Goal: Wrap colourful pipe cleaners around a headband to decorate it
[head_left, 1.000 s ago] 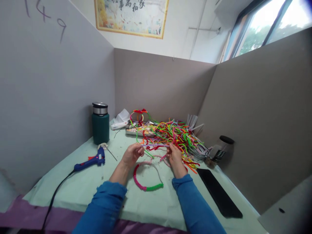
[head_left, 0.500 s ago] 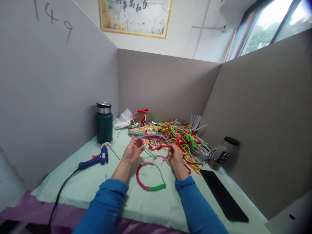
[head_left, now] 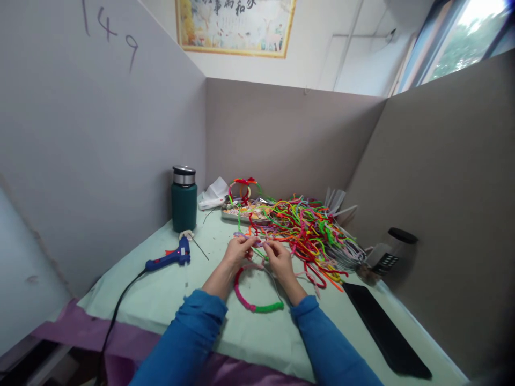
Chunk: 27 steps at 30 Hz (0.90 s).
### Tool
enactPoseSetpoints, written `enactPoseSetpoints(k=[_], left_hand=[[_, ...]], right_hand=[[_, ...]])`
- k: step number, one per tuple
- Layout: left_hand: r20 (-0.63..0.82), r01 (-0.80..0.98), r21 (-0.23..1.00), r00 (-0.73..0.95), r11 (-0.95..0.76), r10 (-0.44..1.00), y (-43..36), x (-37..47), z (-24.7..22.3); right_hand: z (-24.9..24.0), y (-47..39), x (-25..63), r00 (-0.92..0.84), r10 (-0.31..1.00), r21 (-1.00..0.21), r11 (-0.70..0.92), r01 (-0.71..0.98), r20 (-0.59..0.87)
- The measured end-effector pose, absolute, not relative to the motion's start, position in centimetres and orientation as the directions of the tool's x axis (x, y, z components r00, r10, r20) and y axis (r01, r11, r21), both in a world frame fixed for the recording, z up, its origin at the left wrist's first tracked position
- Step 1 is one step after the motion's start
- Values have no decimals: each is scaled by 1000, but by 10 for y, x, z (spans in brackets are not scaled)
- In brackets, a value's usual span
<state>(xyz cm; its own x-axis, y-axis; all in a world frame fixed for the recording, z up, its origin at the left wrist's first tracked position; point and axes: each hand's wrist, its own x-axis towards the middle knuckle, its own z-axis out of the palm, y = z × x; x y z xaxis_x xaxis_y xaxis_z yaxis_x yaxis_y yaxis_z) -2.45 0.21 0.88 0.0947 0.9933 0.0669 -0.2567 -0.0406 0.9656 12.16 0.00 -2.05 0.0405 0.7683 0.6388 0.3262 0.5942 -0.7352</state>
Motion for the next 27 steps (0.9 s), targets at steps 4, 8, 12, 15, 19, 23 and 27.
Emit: enactPoseSetpoints(k=[4, 8, 12, 15, 19, 23, 27], left_hand=[[146, -60, 988, 44, -143, 988, 9, -24, 1], [207, 73, 975, 19, -208, 978, 12, -24, -5], [193, 99, 975, 56, -198, 980, 12, -24, -6], [151, 52, 987, 72, -155, 986, 10, -24, -2], [89, -86, 992, 16, -87, 996, 8, -26, 3], [-1, -293, 956, 68, 21, 998, 5, -30, 5], [-116, -487, 842, 261, 234, 958, 5, -35, 5]], right_hand=[[-21, -1, 126, 78, 737, -683, 574, 451, 671], [-20, -2, 129, 68, 704, -624, 576, 528, 707], [-19, -3, 130, 78, 685, -609, 583, 538, 724], [-17, -5, 132, 55, 688, -610, 599, 519, 723], [-12, -8, 133, -33, 734, -658, 627, 416, 679], [-6, -13, 130, -173, 864, -864, 493, 103, 473], [-1, -17, 132, -323, 878, -933, 356, -55, 354]])
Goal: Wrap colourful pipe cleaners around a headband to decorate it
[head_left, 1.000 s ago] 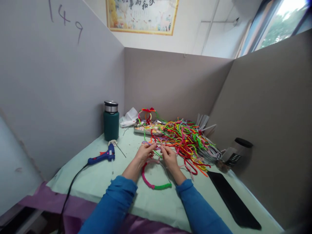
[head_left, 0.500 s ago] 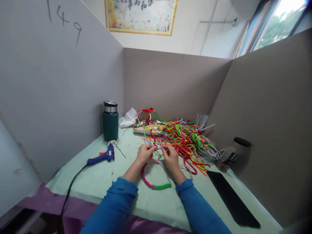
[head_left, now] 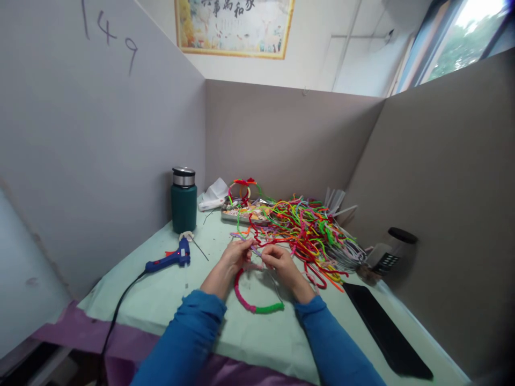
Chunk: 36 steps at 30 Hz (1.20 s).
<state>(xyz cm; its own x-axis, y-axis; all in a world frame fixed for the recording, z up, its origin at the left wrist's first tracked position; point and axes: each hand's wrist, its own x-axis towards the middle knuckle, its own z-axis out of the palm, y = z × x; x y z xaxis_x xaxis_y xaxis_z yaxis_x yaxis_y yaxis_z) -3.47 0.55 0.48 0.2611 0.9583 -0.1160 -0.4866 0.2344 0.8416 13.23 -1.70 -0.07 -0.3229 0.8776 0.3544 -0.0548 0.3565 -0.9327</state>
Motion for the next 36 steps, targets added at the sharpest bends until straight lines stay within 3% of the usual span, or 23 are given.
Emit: enactPoseSetpoints(k=[4, 8, 15, 24, 29, 36], left_hand=[[-110, -699, 678, 211, 229, 971, 10, -42, 6], [-198, -766, 576, 206, 284, 958, 13, -48, 7], [-268, -792, 555, 119, 254, 956, 14, -48, 8], [-225, -864, 484, 30, 139, 974, 16, -53, 9], [-159, -844, 525, 26, 107, 987, 18, -53, 9], [6, -671, 740, -55, -42, 998, 16, -48, 5]], right_hand=[[3, -17, 144, -279, 895, -937, 329, -116, 349], [6, -18, 160, -344, 891, -949, 233, -210, 295], [7, -20, 175, -245, 912, -907, 233, -352, 330], [8, -21, 180, -225, 948, -776, 33, -630, 223], [7, -12, 178, -167, 972, -759, 16, -651, 163], [3, -5, 179, -100, 987, -747, 27, -664, 125]])
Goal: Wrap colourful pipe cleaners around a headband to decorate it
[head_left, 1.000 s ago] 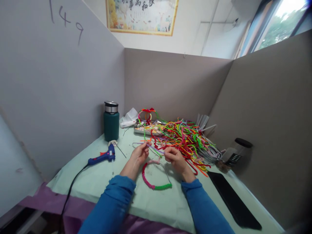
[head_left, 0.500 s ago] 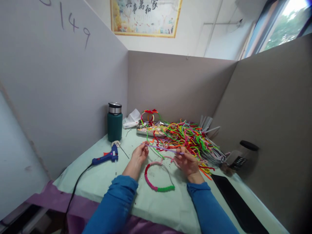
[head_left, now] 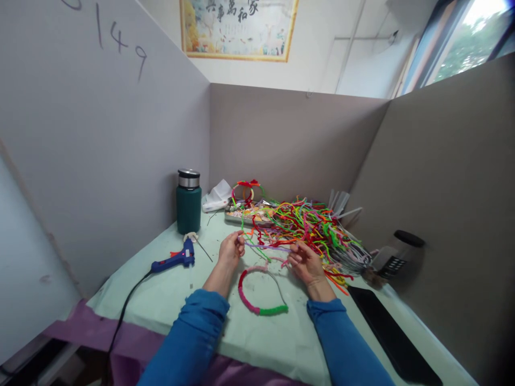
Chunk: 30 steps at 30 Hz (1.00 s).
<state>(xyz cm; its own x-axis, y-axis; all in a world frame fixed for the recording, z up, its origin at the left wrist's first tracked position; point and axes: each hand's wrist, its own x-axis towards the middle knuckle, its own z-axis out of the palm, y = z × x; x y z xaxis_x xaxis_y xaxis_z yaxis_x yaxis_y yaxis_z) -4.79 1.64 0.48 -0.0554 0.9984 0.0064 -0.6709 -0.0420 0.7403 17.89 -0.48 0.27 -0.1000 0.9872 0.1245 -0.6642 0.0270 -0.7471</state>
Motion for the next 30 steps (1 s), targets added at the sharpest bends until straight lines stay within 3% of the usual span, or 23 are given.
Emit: enactPoseSetpoints(k=[3, 7, 11, 17, 25, 30], left_hand=[[38, -647, 755, -118, -105, 992, 15, -49, 6], [-15, -721, 671, -246, -173, 969, 16, -54, 11], [-54, -777, 608, -250, -167, 967, 16, -57, 14], [123, -643, 721, -247, -257, 961, 12, -53, 16], [82, -640, 759, -89, -120, 993, 13, -54, 14], [77, -575, 785, -276, -229, 958, 13, -53, 15]], right_hand=[[2, -5, 177, -97, 984, -784, 57, -618, 148], [1, -5, 172, -109, 985, -820, 48, -571, 133], [-1, -3, 168, -93, 991, -820, 29, -571, 100], [-2, -1, 171, -79, 989, -830, 62, -554, 127], [-8, 10, 185, 46, 993, -748, 112, -654, 109], [-6, 7, 180, 0, 998, -717, 41, -696, 57]])
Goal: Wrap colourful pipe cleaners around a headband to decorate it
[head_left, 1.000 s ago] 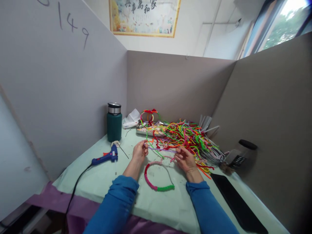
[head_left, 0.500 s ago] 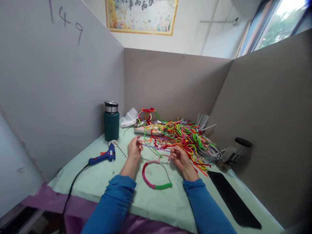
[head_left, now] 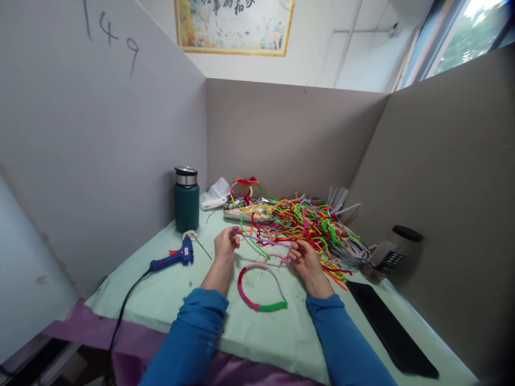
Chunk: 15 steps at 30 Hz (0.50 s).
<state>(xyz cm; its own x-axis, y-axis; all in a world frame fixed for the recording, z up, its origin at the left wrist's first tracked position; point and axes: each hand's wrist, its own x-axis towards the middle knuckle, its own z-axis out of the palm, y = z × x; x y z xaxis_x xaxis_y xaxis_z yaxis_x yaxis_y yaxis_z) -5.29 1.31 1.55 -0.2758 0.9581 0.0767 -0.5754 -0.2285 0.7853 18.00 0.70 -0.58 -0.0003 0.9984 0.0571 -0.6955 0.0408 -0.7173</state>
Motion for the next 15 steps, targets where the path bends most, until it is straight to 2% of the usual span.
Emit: enactPoseSetpoints(k=[2, 5, 7, 10, 12, 14, 15], left_hand=[[75, -566, 783, -327, -259, 942, 14, -53, 16], [43, -630, 751, -256, -200, 966, 15, -55, 16], [25, -661, 732, -214, -164, 976, 15, -57, 17], [16, -696, 694, -239, -183, 971, 16, -59, 16], [17, -720, 664, -256, -202, 966, 17, -60, 15], [43, -713, 661, -276, -235, 960, 18, -60, 13], [61, -700, 668, -288, -254, 956, 19, -60, 12]], right_hand=[[-5, 5, 177, -51, 998, -738, -8, -674, 35], [-5, 3, 173, -81, 997, -811, -33, -585, 17], [-5, 2, 172, -81, 996, -851, -9, -525, 40], [-6, 1, 171, -63, 993, -894, 64, -444, 103], [-8, 1, 170, -31, 986, -944, 148, -295, 165], [-11, 2, 169, -16, 963, -963, 269, -25, 269], [-13, 2, 167, -28, 940, -931, 341, 132, 341]])
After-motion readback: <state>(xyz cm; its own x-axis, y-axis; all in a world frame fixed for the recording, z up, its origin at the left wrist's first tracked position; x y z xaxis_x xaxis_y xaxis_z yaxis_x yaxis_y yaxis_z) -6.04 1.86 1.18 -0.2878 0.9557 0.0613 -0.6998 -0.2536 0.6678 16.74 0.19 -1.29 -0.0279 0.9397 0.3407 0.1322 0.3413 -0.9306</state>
